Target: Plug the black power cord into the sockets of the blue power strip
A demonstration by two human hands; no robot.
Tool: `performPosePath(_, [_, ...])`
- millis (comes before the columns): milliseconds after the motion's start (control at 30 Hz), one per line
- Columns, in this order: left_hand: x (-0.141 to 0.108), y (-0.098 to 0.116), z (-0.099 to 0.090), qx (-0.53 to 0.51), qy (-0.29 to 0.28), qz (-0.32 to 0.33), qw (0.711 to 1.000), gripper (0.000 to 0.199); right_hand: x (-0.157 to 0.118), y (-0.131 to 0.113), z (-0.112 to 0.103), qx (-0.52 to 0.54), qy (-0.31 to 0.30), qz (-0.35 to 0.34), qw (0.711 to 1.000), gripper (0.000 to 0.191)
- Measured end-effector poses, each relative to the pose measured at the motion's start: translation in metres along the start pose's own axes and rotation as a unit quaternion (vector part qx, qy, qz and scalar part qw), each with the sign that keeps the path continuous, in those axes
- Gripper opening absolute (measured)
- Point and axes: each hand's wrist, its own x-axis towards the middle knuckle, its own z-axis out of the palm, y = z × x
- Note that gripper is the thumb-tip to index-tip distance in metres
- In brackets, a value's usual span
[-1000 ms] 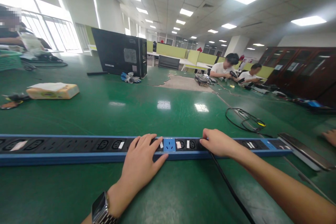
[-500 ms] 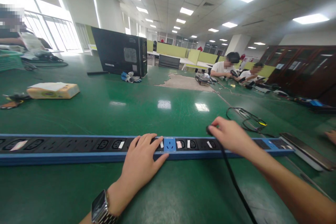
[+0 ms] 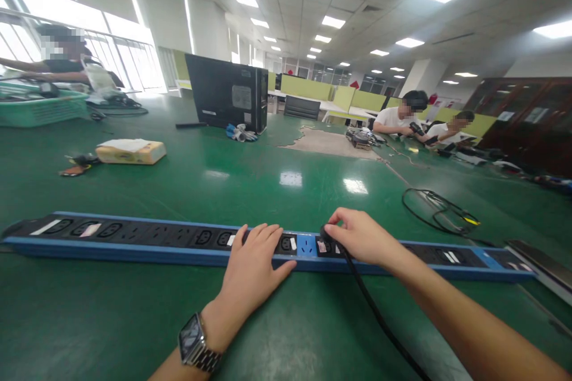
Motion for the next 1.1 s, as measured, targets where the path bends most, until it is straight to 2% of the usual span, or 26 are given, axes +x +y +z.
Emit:
performPosePath(100, [-0.001, -0.001, -0.001, -0.008, -0.008, -0.005, 1.000, 0.053, 0.010, -0.017, 0.019, -0.042, -0.028, -0.020, 0.999, 0.023])
performPosePath(200, [-0.001, 0.001, -0.002, -0.015, -0.009, -0.008, 1.000, 0.052, 0.014, -0.023, 0.029, -0.060, -0.023, -0.011, 0.998, 0.021])
performPosePath(500, [-0.003, 0.003, -0.001, -0.009, -0.001, -0.008, 1.000, 0.051, 0.013, -0.032, 0.037, -0.150, 0.027, 0.054, 0.987, 0.028])
performPosePath(700, [-0.003, 0.003, 0.000, -0.012, 0.000, -0.012, 1.000, 0.051, 0.004, -0.053, 0.057, -0.219, 0.039, 0.059, 0.973, 0.026])
performPosePath(800, [-0.003, 0.005, -0.001, -0.016, -0.001, -0.011, 1.000, 0.050, 0.003, -0.054, 0.062, -0.210, 0.046, 0.063, 0.975, 0.026])
performPosePath(867, [-0.003, 0.005, 0.000, -0.017, -0.004, -0.013, 1.000, 0.051, 0.004, -0.052, 0.056, -0.187, 0.050, 0.056, 0.980, 0.025])
performPosePath(933, [-0.002, 0.003, 0.001, -0.020, -0.008, -0.014, 1.000, 0.051, 0.004, -0.049, 0.039, -0.161, 0.057, 0.045, 0.984, 0.022])
performPosePath(1033, [0.000, -0.001, -0.001, -0.051, -0.008, -0.014, 0.999, 0.049, -0.002, -0.045, 0.007, -0.115, 0.121, 0.038, 0.985, 0.021])
performPosePath(1100, [0.002, 0.000, -0.006, -0.110, 0.016, -0.024, 0.994, 0.037, -0.006, -0.043, -0.004, -0.086, 0.158, 0.031, 0.983, 0.020])
